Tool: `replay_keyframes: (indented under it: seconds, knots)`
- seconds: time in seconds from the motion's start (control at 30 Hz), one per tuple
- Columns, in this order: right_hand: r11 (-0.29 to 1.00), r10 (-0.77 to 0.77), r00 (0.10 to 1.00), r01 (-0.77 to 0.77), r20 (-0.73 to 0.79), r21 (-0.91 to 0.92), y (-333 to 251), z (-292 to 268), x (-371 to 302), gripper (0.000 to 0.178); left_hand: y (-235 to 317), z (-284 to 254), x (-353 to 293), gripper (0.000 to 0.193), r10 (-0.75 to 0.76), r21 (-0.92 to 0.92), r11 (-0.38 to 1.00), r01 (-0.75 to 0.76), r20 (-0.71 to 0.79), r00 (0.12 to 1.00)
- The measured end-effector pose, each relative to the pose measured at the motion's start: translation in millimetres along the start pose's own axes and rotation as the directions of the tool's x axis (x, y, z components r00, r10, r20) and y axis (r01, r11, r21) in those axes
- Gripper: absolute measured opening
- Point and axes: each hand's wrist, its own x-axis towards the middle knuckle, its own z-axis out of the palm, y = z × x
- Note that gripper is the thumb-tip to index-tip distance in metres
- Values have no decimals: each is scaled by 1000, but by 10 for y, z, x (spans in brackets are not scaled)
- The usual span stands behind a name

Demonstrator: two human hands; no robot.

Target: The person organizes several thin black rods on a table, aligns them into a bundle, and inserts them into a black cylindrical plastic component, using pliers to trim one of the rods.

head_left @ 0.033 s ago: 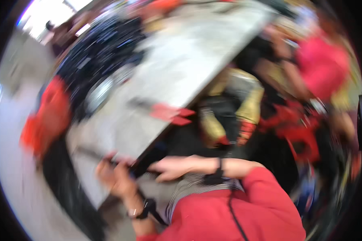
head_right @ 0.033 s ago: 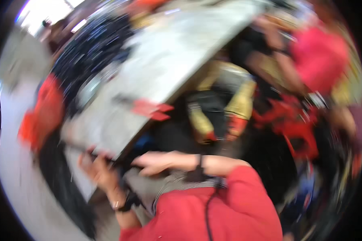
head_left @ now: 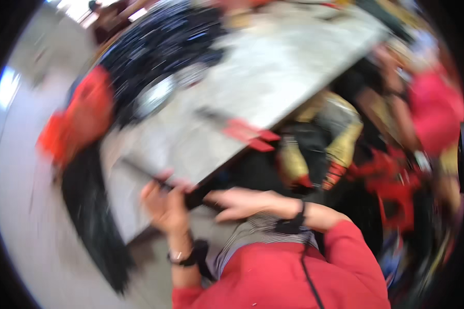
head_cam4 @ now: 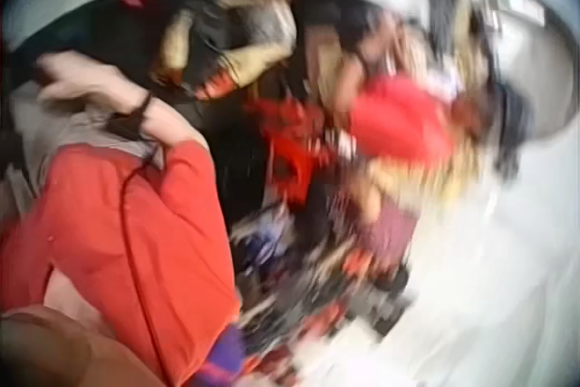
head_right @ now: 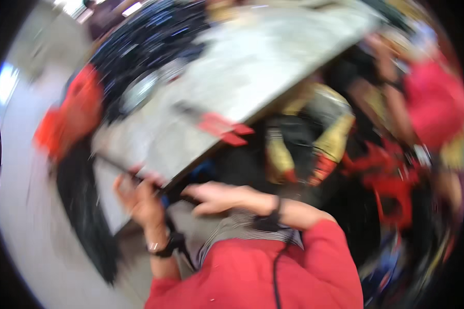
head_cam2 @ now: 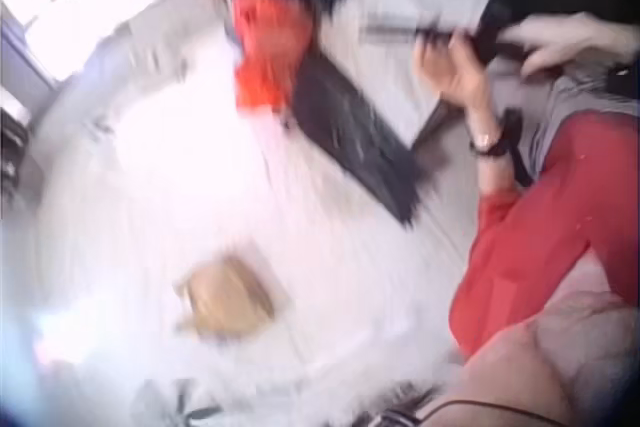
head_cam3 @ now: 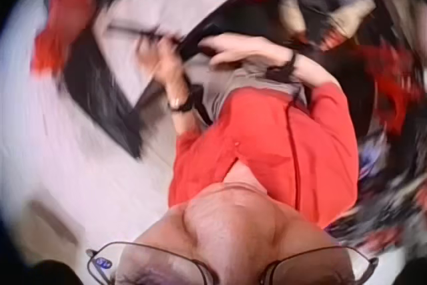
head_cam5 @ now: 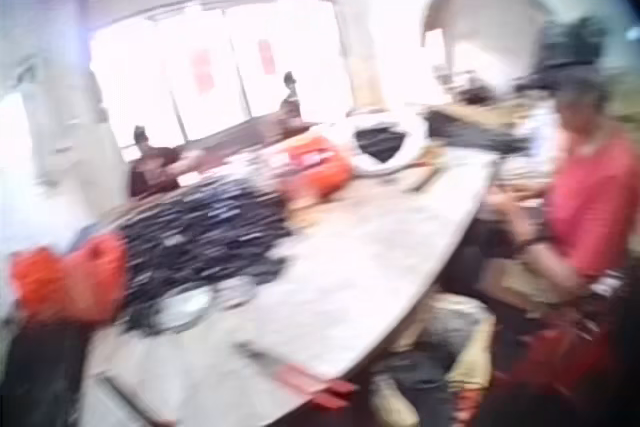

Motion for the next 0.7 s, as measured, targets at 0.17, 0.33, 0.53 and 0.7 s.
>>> replay_keyframes:
  seconds: [0.17, 0.33, 0.53, 0.7]
  knots:
    - [898, 78, 987, -8, -140, 441, -558, -549, -72, 49, 96, 1, -7, 66, 150, -34, 989, -146, 251, 956]
    - [878, 14, 960, 122, -278, 463, -1139, -752, 250, 43, 183, -126, -56, 65, 158, -27, 987, -156, 216, 964]
    - [932, -74, 985, 123, -154, 342, -1398, -650, 542, 51, 149, -161, -47, 53, 206, -5, 978, -208, 169, 964]
    - [889, 31, 1000, -25, -6, 456, -1571, -681, 621, 44, 164, -266, -70, 48, 196, 125, 968, -218, 166, 966]
